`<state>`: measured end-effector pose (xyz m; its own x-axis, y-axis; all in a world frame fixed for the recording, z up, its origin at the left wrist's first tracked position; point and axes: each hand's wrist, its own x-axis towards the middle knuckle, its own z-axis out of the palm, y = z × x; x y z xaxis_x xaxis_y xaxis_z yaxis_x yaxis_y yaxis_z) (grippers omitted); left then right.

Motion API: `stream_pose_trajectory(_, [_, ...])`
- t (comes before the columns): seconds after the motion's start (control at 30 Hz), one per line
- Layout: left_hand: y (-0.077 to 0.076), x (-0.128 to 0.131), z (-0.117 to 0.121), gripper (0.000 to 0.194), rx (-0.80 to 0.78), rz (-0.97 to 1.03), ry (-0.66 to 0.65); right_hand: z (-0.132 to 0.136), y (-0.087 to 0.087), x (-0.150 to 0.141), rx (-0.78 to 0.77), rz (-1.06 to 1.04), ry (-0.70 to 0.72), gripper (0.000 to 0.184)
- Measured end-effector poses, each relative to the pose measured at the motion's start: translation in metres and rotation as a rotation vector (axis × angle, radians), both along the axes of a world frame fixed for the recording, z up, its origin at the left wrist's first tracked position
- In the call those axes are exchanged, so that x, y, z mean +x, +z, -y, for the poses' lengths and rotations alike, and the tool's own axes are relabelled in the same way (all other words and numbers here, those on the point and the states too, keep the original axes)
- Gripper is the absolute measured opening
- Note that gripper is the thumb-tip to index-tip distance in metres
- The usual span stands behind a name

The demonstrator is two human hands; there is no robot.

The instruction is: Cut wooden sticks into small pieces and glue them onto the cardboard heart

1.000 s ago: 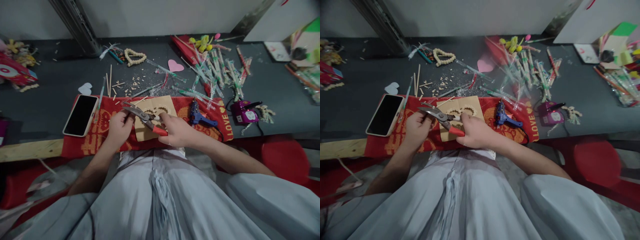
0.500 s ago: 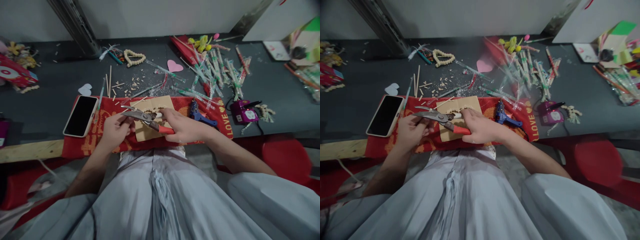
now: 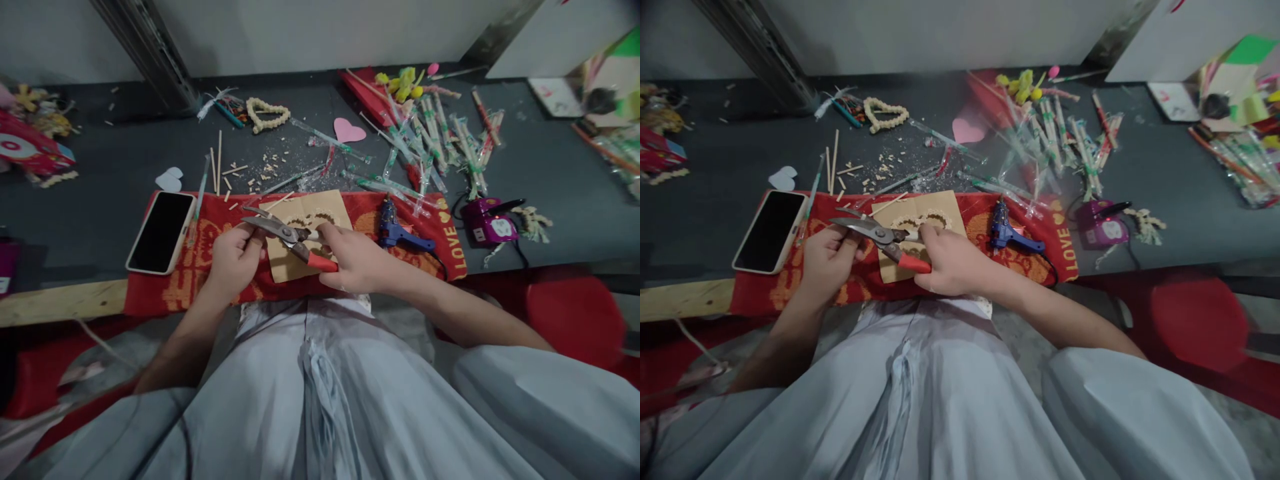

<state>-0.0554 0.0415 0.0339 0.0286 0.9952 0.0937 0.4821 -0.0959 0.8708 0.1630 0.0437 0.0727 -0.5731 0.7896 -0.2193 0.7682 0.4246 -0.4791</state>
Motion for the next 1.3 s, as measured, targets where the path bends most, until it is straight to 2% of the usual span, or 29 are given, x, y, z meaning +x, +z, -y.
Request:
stream_pose_trajectory(0.13, [-0.003, 0.002, -0.001, 0.025, 0.07, -0.043, 0.019, 0.0, 0.003, -0.001, -0.069, 0.014, 0.0, 0.041])
stream_pose_trajectory(0.3, [-0.003, 0.0, -0.007, 0.026, 0.115, -0.043, -0.033, -0.005, 0.006, 0.002, -0.142, 0.01, 0.013, 0.039])
stream_pose_trajectory(0.43, [-0.002, -0.003, -0.013, 0.026, 0.107, 0.01, -0.046, -0.012, 0.001, 0.006, -0.25, -0.138, -0.04, 0.026])
stream_pose_trajectory(0.53, [0.0, -0.003, -0.017, 0.027, 0.027, 0.106, -0.048, -0.021, -0.005, 0.007, -0.309, -0.279, -0.132, 0.016])
stream_pose_trajectory(0.73, [0.0, -0.002, -0.021, 0.031, -0.119, 0.358, -0.053, -0.028, -0.009, 0.007, -0.33, -0.22, -0.187, 0.022])
stream_pose_trajectory(0.93, [0.001, 0.008, -0.017, 0.029, -0.269, 0.536, -0.064, -0.021, -0.01, 0.001, -0.356, -0.395, -0.273, 0.032])
stream_pose_trajectory(1.1, [0.0, 0.022, -0.013, 0.032, -0.398, 0.598, -0.168, -0.02, -0.021, -0.007, -0.362, -0.494, -0.346, 0.023])
stream_pose_trajectory(1.3, [0.004, 0.029, -0.009, 0.036, -0.504, 0.72, -0.157, -0.021, -0.025, -0.009, -0.366, -0.525, -0.344, 0.014])
